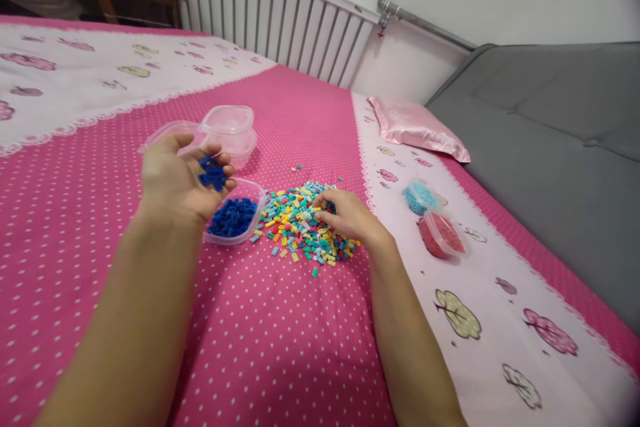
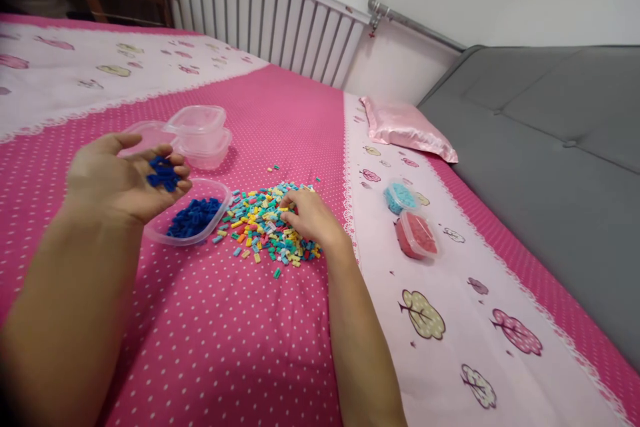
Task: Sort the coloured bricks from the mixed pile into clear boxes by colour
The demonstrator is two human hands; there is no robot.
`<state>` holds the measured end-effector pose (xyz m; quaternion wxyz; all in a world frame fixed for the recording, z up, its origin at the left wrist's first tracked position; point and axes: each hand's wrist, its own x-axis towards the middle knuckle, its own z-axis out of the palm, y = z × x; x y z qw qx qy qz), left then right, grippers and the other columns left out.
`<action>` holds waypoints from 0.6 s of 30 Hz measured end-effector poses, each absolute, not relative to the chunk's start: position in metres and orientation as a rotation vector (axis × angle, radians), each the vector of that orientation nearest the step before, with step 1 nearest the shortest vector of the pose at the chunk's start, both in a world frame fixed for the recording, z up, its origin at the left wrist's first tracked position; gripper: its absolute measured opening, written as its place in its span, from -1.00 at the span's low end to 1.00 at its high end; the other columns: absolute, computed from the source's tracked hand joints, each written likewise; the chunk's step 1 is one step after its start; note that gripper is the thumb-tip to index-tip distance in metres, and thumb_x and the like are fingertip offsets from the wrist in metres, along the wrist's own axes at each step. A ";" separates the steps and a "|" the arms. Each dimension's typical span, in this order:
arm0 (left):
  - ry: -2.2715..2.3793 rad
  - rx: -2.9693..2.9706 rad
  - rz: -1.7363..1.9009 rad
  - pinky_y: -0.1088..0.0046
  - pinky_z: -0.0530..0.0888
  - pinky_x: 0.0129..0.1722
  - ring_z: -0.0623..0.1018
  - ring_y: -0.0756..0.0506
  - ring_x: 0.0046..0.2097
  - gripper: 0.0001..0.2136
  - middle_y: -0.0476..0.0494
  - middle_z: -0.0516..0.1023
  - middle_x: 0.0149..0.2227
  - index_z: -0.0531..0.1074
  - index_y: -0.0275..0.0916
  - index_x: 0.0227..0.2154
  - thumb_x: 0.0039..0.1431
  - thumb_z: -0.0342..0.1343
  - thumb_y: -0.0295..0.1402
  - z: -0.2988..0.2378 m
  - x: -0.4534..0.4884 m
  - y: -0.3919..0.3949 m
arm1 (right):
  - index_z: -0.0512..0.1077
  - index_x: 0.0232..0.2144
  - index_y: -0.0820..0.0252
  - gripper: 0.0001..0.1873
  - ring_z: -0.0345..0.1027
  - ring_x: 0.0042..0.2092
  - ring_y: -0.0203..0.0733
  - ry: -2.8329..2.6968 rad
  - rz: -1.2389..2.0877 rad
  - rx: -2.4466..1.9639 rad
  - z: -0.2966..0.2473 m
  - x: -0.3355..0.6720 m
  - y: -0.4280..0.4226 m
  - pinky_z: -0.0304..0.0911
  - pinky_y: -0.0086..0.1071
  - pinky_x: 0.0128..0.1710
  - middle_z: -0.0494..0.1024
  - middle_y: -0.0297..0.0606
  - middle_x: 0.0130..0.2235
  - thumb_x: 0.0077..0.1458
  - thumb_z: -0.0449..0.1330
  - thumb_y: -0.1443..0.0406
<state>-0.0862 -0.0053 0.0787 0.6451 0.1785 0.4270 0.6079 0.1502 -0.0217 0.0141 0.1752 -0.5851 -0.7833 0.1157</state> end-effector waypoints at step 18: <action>1.149 1.166 1.376 0.45 0.42 -0.30 0.46 -0.03 -0.44 -0.66 -0.12 0.48 -0.51 0.41 -0.25 -0.54 0.11 -0.03 -0.09 0.077 -0.069 -0.013 | 0.44 -0.35 0.20 -0.91 0.34 -0.25 -0.24 -2.248 0.418 -1.801 0.022 0.153 -0.027 0.14 -0.43 -0.27 0.52 -0.26 -0.26 0.00 0.20 0.36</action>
